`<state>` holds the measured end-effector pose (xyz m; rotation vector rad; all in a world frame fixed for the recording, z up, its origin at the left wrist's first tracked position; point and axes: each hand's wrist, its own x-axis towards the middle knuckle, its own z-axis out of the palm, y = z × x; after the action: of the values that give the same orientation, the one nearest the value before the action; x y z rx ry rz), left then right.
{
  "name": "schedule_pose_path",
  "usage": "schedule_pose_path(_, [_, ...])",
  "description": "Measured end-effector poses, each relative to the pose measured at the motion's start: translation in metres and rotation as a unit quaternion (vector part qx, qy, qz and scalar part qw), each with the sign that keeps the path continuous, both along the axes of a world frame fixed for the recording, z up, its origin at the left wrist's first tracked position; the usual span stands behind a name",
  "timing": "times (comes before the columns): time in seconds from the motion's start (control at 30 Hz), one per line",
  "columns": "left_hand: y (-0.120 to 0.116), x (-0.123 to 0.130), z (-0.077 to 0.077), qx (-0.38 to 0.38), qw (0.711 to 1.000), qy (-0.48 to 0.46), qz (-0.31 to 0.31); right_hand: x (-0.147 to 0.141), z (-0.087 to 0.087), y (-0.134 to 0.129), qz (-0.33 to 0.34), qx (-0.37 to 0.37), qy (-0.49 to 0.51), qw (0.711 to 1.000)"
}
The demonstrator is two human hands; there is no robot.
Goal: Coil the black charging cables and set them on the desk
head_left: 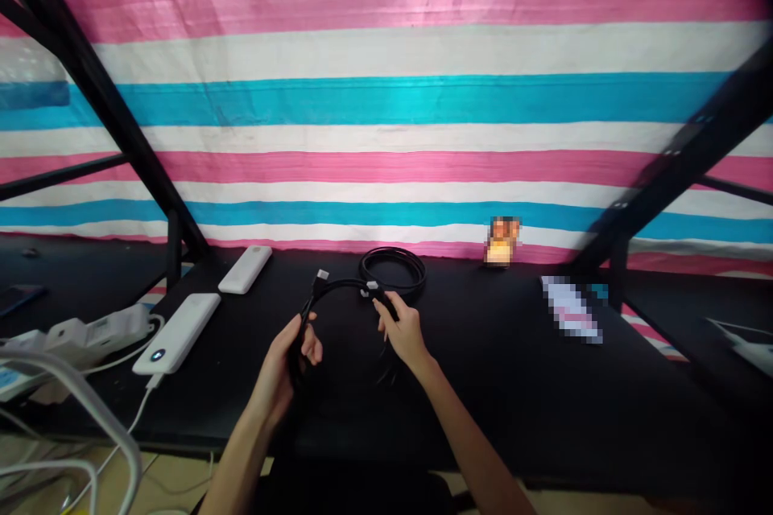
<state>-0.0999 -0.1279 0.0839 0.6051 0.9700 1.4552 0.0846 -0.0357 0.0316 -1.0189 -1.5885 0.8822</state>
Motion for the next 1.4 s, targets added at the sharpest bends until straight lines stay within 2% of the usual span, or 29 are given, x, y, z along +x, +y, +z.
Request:
schedule_pose_path(0.13, [0.002, -0.006, -0.004, 0.005, 0.996, 0.088, 0.013, 0.002, -0.001, 0.000, -0.018, 0.039, -0.032, 0.999])
schedule_pose_path(0.27, [0.000, -0.005, -0.004, 0.017, 0.986, 0.160, 0.033, 0.006, -0.002, 0.000, -0.072, 0.095, -0.067, 0.991])
schedule_pose_path(0.47, [0.002, -0.009, -0.008, 0.028, 0.976, 0.215, -0.014, 0.011, -0.006, 0.002, -0.065, 0.092, -0.069, 0.991])
schedule_pose_path(0.67, [0.009, -0.018, -0.019, 0.028, 0.926, 0.369, 0.080, 0.013, -0.003, 0.004, -0.038, 0.062, -0.042, 0.996])
schedule_pose_path(0.8, [0.008, -0.021, -0.022, 0.028, 0.905, 0.409, 0.116, 0.017, 0.003, 0.008, -0.081, 0.005, 0.065, 0.995])
schedule_pose_path(0.87, [0.007, -0.024, -0.023, 0.032, 0.905, 0.407, 0.120, 0.020, 0.005, 0.010, -0.102, -0.022, 0.120, 0.987])
schedule_pose_path(0.93, [0.005, -0.029, -0.025, 0.031, 0.908, 0.401, 0.121, 0.021, 0.006, 0.012, -0.092, -0.048, 0.160, 0.982])
schedule_pose_path(1.13, [0.001, -0.046, -0.028, -0.004, 0.904, 0.366, 0.220, 0.021, 0.005, 0.016, 0.009, -0.137, 0.240, 0.961])
schedule_pose_path(1.2, [0.000, -0.049, -0.027, 0.021, 0.916, 0.309, 0.257, 0.022, 0.005, 0.015, 0.029, -0.159, 0.263, 0.951])
schedule_pose_path(1.3, [0.000, -0.052, -0.023, 0.072, 0.935, 0.156, 0.311, 0.024, 0.006, 0.014, 0.046, -0.180, 0.275, 0.943])
schedule_pose_path(1.33, [0.000, -0.054, -0.021, 0.082, 0.940, 0.109, 0.314, 0.024, 0.006, 0.013, 0.049, -0.181, 0.271, 0.944])
schedule_pose_path(1.4, [-0.002, -0.058, -0.017, 0.081, 0.956, 0.036, 0.278, 0.024, 0.005, 0.013, 0.048, -0.176, 0.253, 0.950])
